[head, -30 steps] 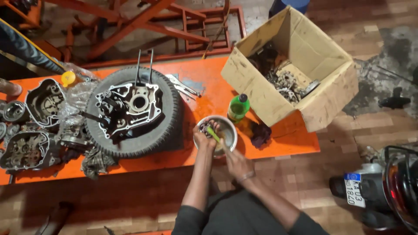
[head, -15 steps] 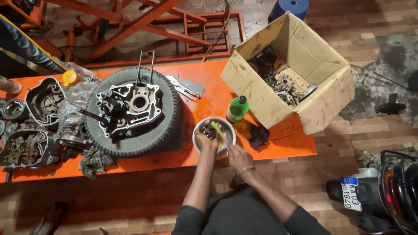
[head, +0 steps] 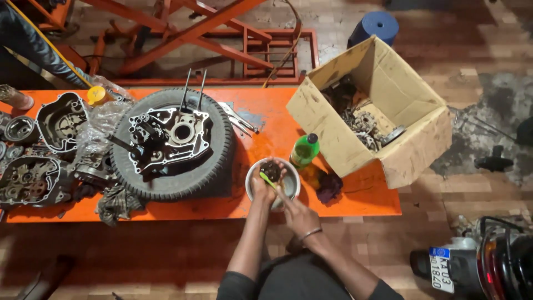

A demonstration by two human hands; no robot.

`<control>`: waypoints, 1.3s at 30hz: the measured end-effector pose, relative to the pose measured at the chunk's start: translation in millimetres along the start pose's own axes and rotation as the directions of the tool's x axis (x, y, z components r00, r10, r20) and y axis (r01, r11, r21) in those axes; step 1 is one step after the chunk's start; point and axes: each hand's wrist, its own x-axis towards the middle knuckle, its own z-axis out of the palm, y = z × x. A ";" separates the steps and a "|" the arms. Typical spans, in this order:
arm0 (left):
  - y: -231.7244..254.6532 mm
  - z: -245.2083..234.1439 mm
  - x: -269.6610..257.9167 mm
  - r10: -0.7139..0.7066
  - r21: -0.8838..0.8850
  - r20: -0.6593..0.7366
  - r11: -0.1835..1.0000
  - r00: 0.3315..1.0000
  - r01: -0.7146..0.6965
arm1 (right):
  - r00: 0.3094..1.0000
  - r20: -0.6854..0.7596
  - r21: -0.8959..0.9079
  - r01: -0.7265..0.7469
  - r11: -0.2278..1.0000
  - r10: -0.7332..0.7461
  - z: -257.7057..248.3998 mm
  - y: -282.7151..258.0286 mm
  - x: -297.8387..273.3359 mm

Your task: The person cleans various mechanical parts, including a circular metal disc and a small gear, using a green liquid, a toothbrush, and a cloth. They pour the liquid into a bowl, scrub the parts, and wipe them with a cloth. The person also uses an air gun to blow off debris from the parts.

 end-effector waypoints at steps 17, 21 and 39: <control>3.1 -9.6 6.7 0.043 0.104 -0.084 0.994 0.996 -0.034 | 0.995 -0.002 0.096 -0.099 0.990 0.100 -4.6 2.6 -10.7; 0.2 -0.3 2.8 0.073 0.042 -0.154 0.997 0.985 -0.068 | 0.988 -0.139 0.083 -0.057 0.995 0.069 8.8 26.9 7.3; 30.0 -37.0 2.8 0.148 0.166 -0.169 0.979 0.974 -0.120 | 0.946 0.024 0.341 -0.313 0.886 0.325 -17.0 16.5 19.2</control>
